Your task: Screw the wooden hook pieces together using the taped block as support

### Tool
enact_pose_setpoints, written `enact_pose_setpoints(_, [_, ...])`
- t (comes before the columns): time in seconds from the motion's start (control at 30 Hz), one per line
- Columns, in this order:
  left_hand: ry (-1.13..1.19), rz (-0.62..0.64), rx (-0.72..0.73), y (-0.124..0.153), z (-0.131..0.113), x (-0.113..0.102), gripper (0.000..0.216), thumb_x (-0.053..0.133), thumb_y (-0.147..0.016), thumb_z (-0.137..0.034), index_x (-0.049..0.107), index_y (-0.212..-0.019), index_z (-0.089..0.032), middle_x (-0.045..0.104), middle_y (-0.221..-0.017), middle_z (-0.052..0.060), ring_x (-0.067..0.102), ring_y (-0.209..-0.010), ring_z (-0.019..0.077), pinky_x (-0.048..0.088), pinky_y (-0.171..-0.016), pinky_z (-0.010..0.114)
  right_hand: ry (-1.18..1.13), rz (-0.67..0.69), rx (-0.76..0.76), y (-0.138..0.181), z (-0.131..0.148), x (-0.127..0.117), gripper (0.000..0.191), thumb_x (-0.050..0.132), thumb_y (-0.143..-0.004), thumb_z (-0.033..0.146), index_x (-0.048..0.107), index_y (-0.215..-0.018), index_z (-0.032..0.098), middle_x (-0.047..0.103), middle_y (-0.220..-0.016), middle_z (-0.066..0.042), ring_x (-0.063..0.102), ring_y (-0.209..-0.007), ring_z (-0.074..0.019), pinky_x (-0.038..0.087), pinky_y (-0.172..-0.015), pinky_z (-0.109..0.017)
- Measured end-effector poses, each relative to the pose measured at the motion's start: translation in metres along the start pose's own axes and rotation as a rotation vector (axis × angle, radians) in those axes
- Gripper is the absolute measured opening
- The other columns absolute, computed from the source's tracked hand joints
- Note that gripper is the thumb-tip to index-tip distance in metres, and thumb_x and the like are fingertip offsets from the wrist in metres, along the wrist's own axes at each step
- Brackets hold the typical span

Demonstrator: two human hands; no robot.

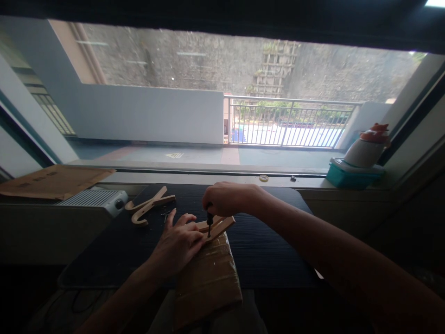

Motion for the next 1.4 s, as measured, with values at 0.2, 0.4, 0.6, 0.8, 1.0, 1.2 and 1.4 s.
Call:
enact_pose_setpoints(0.2, [0.016, -0.025, 0.007, 0.001, -0.001, -0.003, 0.024, 0.051, -0.085, -0.023, 0.069, -0.068, -0.022, 0.066, -0.079, 0.003, 0.048, -0.107, 0.0260, 0.009, -0.105, 0.064, 0.030, -0.002, 0.022, -0.001, 0.000, 0.000, 0.028, 0.044, -0.085, 0.024, 0.068, -0.096, 0.015, 0.067, -0.084, -0.004, 0.051, -0.065, -0.0106, 0.034, -0.056, -0.023])
enact_pose_setpoints(0.4, [0.023, -0.010, -0.005, 0.000, 0.001, -0.001, 0.022, 0.053, -0.084, -0.023, 0.070, -0.070, -0.022, 0.067, -0.082, 0.003, 0.047, -0.109, 0.0268, 0.009, -0.105, 0.064, 0.023, 0.011, 0.042, 0.005, 0.002, -0.005, 0.029, 0.050, -0.082, 0.025, 0.066, -0.105, 0.018, 0.068, -0.088, -0.004, 0.052, -0.064, -0.0105, 0.032, -0.053, -0.022])
enact_pose_setpoints(0.6, [0.009, 0.014, -0.010, 0.000, 0.001, 0.001, 0.024, 0.051, -0.085, -0.024, 0.070, -0.072, -0.023, 0.067, -0.083, 0.002, 0.047, -0.109, 0.0259, 0.009, -0.105, 0.064, 0.019, 0.030, -0.026, 0.008, 0.012, -0.004, 0.028, 0.050, -0.079, 0.017, 0.068, -0.101, 0.018, 0.068, -0.087, -0.002, 0.052, -0.065, -0.0094, 0.033, -0.056, -0.021])
enact_pose_setpoints(0.8, [0.004, 0.019, -0.009, 0.000, 0.000, 0.000, 0.024, 0.051, -0.085, -0.024, 0.070, -0.071, -0.022, 0.067, -0.083, 0.002, 0.047, -0.110, 0.0262, 0.010, -0.105, 0.063, 0.008, 0.007, -0.016, 0.002, 0.004, 0.001, 0.028, 0.047, -0.082, 0.018, 0.068, -0.100, 0.018, 0.068, -0.088, -0.002, 0.052, -0.067, -0.0101, 0.034, -0.056, -0.021])
enact_pose_setpoints(1.0, [0.014, 0.010, -0.003, -0.001, -0.001, -0.001, 0.024, 0.051, -0.085, -0.023, 0.069, -0.069, -0.021, 0.067, -0.082, 0.002, 0.048, -0.109, 0.0261, 0.010, -0.105, 0.064, 0.026, -0.001, 0.065, 0.000, -0.004, 0.000, 0.027, 0.045, -0.083, 0.020, 0.069, -0.093, 0.016, 0.067, -0.081, -0.003, 0.050, -0.062, -0.0097, 0.032, -0.055, -0.022])
enact_pose_setpoints(1.2, [-0.019, 0.018, -0.002, 0.001, -0.001, 0.000, 0.025, 0.050, -0.086, -0.024, 0.070, -0.071, -0.022, 0.067, -0.082, 0.002, 0.047, -0.109, 0.0261, 0.010, -0.105, 0.064, 0.025, 0.007, 0.056, 0.005, 0.000, 0.000, 0.027, 0.046, -0.084, 0.024, 0.069, -0.096, 0.016, 0.068, -0.083, -0.004, 0.051, -0.062, -0.0100, 0.032, -0.054, -0.023])
enact_pose_setpoints(1.4, [-0.010, 0.024, -0.002, 0.000, 0.000, 0.001, 0.024, 0.050, -0.086, -0.026, 0.071, -0.074, -0.023, 0.068, -0.085, 0.002, 0.047, -0.110, 0.0260, 0.010, -0.105, 0.064, 0.021, 0.010, 0.017, 0.010, 0.007, -0.003, 0.030, 0.052, -0.079, 0.018, 0.067, -0.105, 0.020, 0.068, -0.091, -0.003, 0.053, -0.067, -0.0102, 0.033, -0.056, -0.021])
Point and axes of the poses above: each hand's wrist, its own y-axis away from the middle knuckle, its own x-axis out of the palm, z = x × y, the point moved 10 cm from there along -y, towards the middle knuckle
